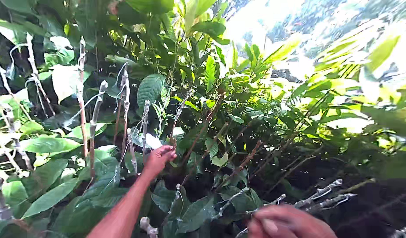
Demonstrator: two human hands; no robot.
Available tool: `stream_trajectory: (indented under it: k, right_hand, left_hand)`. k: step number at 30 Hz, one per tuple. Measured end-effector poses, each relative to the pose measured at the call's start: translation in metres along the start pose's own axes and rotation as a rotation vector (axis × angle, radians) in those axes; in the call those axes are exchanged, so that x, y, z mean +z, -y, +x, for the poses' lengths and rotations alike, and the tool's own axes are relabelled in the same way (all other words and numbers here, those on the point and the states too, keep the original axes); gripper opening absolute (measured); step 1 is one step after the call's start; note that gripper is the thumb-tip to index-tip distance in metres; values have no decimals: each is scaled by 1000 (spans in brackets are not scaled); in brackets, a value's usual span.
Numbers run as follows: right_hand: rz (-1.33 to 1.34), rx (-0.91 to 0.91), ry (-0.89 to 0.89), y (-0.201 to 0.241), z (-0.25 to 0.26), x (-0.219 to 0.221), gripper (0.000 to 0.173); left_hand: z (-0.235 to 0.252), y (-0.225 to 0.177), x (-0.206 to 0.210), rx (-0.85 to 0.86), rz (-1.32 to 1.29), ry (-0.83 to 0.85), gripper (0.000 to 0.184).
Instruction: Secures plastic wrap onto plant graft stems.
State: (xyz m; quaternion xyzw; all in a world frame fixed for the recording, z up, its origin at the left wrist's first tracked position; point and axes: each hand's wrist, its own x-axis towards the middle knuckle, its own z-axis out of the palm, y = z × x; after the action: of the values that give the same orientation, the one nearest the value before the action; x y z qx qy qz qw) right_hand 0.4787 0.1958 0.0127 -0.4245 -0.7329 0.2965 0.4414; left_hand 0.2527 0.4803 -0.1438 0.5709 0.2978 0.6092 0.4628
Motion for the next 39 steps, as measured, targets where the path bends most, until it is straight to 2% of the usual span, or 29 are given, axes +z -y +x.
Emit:
stream_trajectory:
  k: [2, 6, 10, 14, 17, 19, 24, 26, 29, 32, 34, 36, 38, 39]
  right_hand:
    - [-213, 13, 54, -7, 72, 19, 17]
    - [-692, 264, 206, -40, 201, 49, 27]
    - [-928, 254, 375, -84, 262, 75, 30]
    - [-1042, 164, 531, -104, 276, 89, 31]
    - [-1108, 167, 588, -102, 279, 92, 30]
    - [-1103, 160, 601, -104, 278, 92, 30]
    - [-945, 364, 492, -105, 277, 97, 29]
    - [-864, 428, 421, -105, 273, 95, 26]
    - [-931, 393, 396, -96, 248, 106, 25]
    - [-1309, 216, 655, -65, 198, 139, 33]
    - [-1371, 159, 834, -52, 187, 153, 39]
    - [-1245, 166, 883, -44, 210, 151, 27]
    - [-1139, 204, 863, -33, 255, 133, 30]
    - [-1183, 218, 830, -30, 275, 119, 34]
  left_hand:
    - [1, 4, -1, -2, -50, 35, 23]
    - [4, 11, -10, 6, -170, 112, 24]
    - [8, 10, -17, -83, -297, 97, 26]
    - [13, 12, -23, -136, -419, 83, 31]
    - [14, 11, -22, -145, -464, 71, 22]
    - [14, 10, -18, -118, -399, 35, 17]
    - [15, 12, -13, 11, -167, -2, 29]
    - [16, 14, -12, 64, -109, -6, 27]
    - [20, 11, -17, 42, -92, -20, 26]
    - [24, 11, -18, 12, -139, 8, 24]
    - [22, 11, -12, 20, -105, 77, 22]
    - [11, 10, 1, 9, -6, 138, 25]
    - [-3, 4, 11, -21, 98, 232, 32]
    - [0, 10, 14, 43, 158, 290, 29]
